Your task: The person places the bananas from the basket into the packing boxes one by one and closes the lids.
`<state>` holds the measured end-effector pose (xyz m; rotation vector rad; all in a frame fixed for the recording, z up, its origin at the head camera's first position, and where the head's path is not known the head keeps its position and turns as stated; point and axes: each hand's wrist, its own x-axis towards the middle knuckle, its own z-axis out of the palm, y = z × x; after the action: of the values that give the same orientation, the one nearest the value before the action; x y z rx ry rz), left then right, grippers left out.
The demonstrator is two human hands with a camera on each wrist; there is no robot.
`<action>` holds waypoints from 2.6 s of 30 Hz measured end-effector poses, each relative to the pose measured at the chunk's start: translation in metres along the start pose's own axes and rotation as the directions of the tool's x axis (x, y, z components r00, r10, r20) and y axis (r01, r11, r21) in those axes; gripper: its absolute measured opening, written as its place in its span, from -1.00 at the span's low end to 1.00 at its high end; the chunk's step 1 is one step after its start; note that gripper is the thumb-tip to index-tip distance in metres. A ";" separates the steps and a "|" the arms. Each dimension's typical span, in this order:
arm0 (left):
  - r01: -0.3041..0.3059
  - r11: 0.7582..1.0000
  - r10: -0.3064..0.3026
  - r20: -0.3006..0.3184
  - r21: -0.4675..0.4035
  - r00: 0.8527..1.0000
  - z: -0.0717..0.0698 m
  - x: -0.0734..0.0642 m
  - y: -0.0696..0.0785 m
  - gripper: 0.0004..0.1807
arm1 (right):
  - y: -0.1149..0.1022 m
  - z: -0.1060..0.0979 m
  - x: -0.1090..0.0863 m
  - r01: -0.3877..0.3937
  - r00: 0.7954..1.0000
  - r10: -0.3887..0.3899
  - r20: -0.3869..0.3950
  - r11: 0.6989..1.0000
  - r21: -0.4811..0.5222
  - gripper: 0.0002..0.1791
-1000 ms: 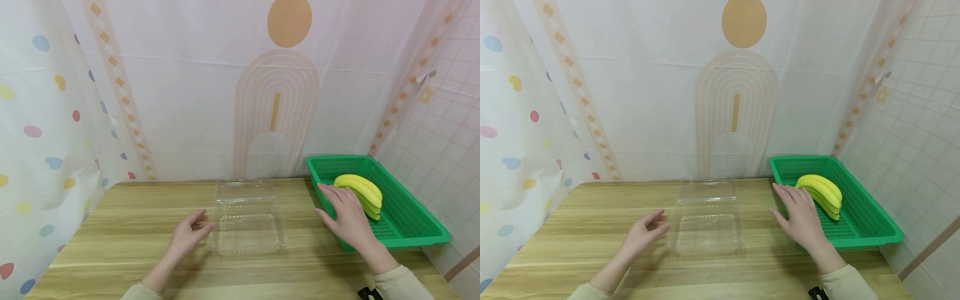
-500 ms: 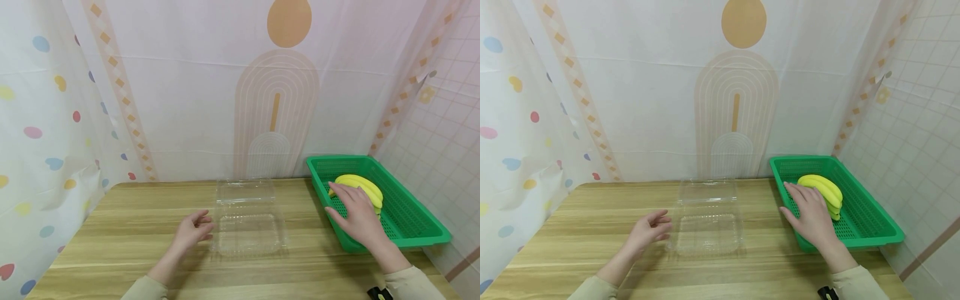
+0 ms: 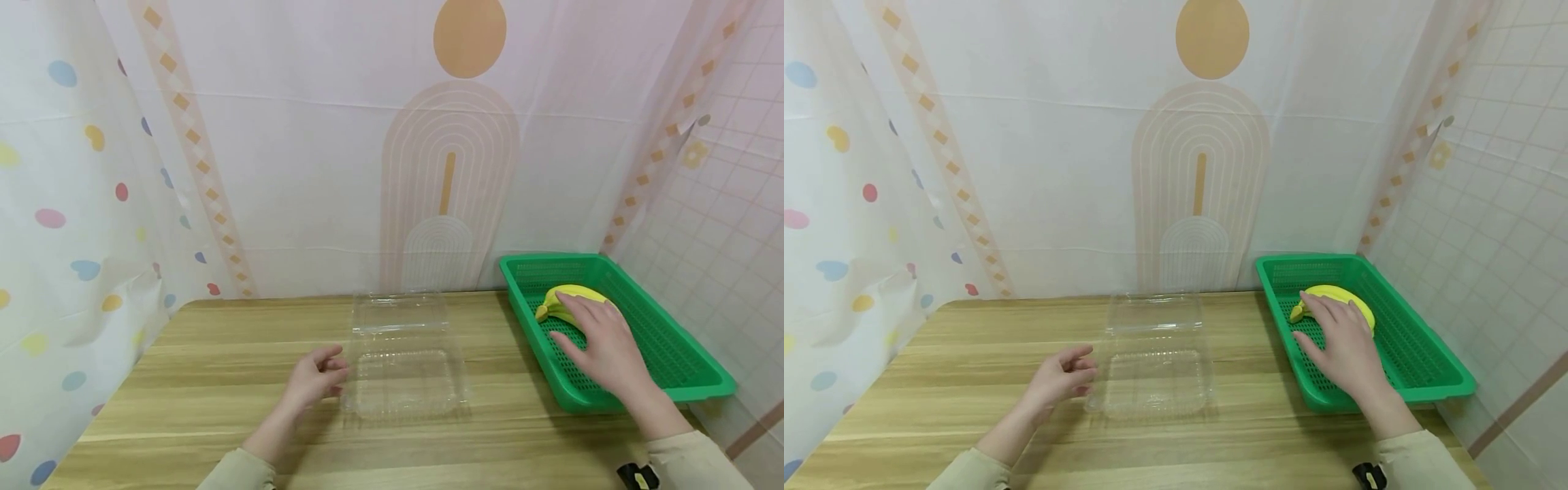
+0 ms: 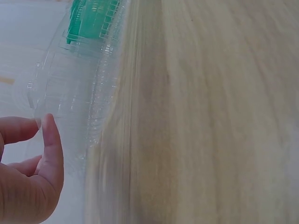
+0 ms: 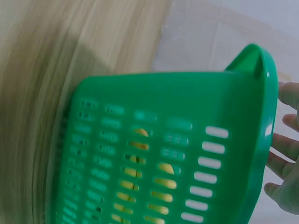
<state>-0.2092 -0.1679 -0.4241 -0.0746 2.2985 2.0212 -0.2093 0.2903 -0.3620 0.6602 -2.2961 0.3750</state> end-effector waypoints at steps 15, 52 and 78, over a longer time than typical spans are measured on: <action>0.005 1.000 -0.005 0.022 -0.001 1.000 0.000 0.001 -0.001 -0.46 | 0.025 -0.016 0.006 -0.040 0.996 0.045 0.082 0.997 -0.066 -0.22; 0.013 1.000 -0.013 0.010 -0.012 1.000 -0.004 0.000 -0.004 -0.47 | 0.078 -0.030 0.072 -0.145 0.925 0.192 0.328 0.976 -0.162 -0.33; 0.002 1.000 -0.002 0.011 -0.003 1.000 -0.005 -0.004 -0.004 -0.48 | 0.105 0.003 0.074 -0.266 0.819 0.325 0.474 0.945 -0.189 -0.26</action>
<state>-0.2046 -0.1731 -0.4268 -0.0660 2.2882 2.0196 -0.3152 0.3496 -0.3197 0.3616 -2.9111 0.2250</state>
